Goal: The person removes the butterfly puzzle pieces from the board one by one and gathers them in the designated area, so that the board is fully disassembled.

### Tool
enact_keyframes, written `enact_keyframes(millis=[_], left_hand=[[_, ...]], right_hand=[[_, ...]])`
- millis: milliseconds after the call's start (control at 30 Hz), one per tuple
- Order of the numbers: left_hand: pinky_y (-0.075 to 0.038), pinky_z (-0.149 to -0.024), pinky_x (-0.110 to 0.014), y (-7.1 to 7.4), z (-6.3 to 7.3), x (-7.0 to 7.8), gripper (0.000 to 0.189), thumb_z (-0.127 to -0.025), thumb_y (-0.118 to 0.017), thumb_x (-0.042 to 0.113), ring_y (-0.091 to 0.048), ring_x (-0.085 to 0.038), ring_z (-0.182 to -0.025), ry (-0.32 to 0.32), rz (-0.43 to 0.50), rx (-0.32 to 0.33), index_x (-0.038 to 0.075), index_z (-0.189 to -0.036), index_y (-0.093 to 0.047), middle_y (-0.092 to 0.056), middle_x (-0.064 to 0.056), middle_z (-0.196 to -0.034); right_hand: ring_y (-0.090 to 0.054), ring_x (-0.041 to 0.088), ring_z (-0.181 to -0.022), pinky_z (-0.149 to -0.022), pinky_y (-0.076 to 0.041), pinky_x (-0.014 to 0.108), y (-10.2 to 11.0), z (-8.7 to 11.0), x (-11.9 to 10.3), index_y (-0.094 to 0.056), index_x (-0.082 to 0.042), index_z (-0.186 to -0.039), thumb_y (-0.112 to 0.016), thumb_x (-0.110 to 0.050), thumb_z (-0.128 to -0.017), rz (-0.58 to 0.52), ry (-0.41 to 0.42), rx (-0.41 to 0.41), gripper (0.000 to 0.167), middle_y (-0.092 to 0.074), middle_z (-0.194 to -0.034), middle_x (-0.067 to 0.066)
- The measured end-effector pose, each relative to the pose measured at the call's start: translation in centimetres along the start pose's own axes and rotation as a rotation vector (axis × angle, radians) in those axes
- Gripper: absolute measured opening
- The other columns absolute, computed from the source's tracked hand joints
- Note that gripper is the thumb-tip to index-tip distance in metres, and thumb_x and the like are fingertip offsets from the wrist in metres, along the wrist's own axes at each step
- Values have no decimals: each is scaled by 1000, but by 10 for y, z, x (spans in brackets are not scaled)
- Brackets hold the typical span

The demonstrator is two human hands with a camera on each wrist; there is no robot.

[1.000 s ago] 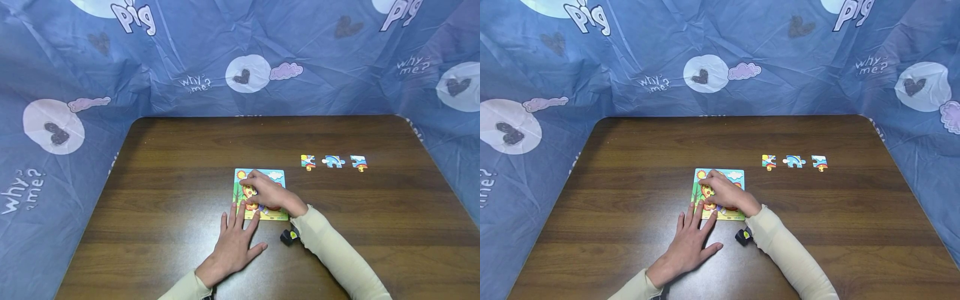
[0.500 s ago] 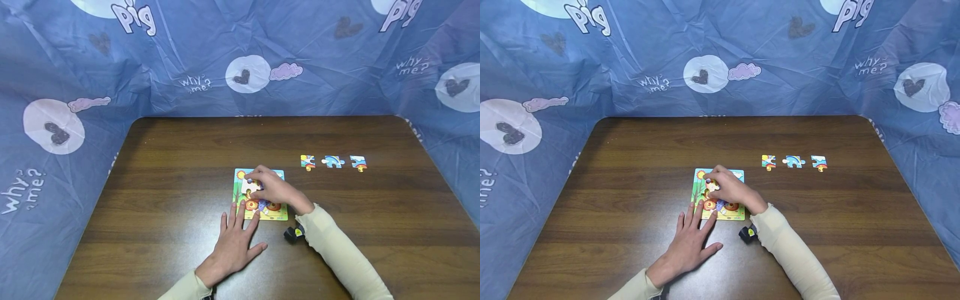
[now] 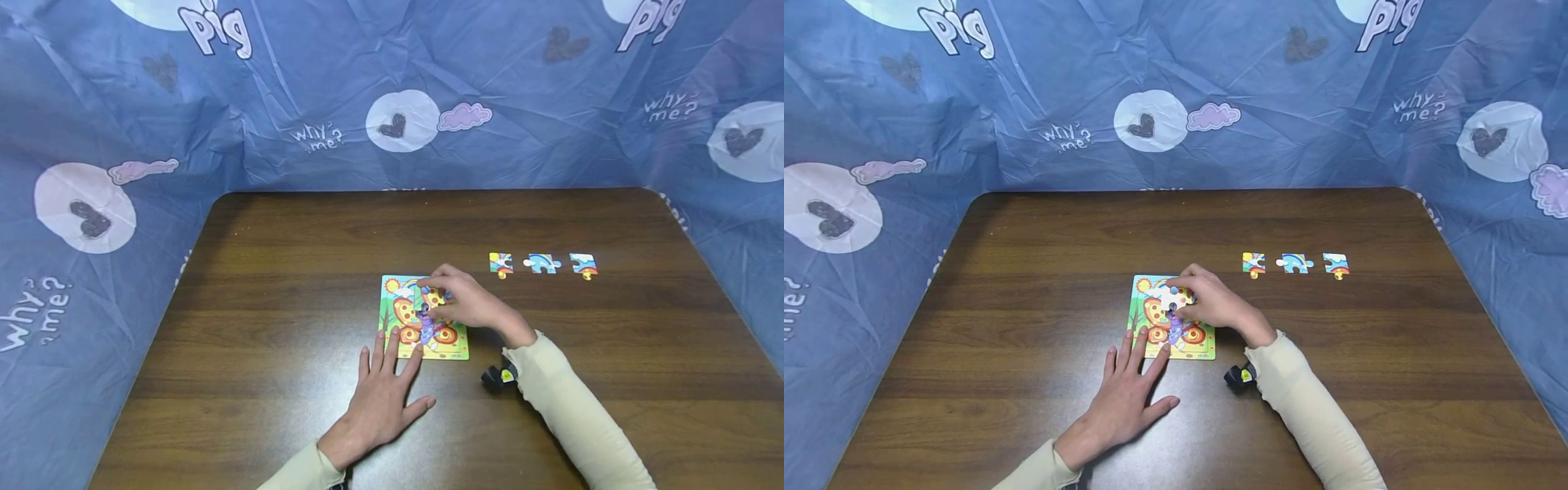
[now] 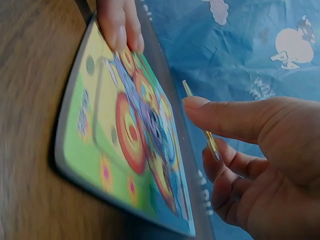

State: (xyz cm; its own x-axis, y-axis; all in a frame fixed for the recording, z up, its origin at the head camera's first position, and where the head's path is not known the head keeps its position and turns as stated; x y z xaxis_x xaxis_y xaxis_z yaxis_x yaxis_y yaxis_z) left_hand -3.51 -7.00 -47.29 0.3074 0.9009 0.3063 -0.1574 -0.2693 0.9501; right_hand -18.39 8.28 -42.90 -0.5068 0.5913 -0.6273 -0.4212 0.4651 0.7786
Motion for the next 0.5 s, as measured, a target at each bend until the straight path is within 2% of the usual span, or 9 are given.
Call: enact_keyframes(millis=[167,500], left_hand=[[-24,-115,-70,0,0,0,77,-92,-55,62,-13,-49,-154,1,-1,0,21,-155,-37,-16,-25,-166],[-24,-115,-70,0,0,0,77,-92,-55,62,-15,-49,-153,-3,-4,11,21,-155,-38,-17,-25,-166]], right_hand=[[-55,19,-93,-80,-47,34,9,7,9,-62,-8,-136,-78,-15,-86,1,-20,7,53,-59,-118,10],[-53,21,-95,-80,-44,34,26,24,27,-63,-7,-135,-80,-13,-84,21,-49,38,54,-59,-119,13]])
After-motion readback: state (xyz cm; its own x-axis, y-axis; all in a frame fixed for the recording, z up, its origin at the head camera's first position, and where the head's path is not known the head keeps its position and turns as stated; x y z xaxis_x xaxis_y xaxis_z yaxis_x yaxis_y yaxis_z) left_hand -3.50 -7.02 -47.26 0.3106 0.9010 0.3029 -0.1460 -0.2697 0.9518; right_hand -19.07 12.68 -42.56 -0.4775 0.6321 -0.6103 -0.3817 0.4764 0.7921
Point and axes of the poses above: each hand's wrist, its own z-axis away from the middle knuckle, its own y-axis out of the back of the hand, x = y × z, the point moved 4 cm from there along -z, towards the middle knuckle
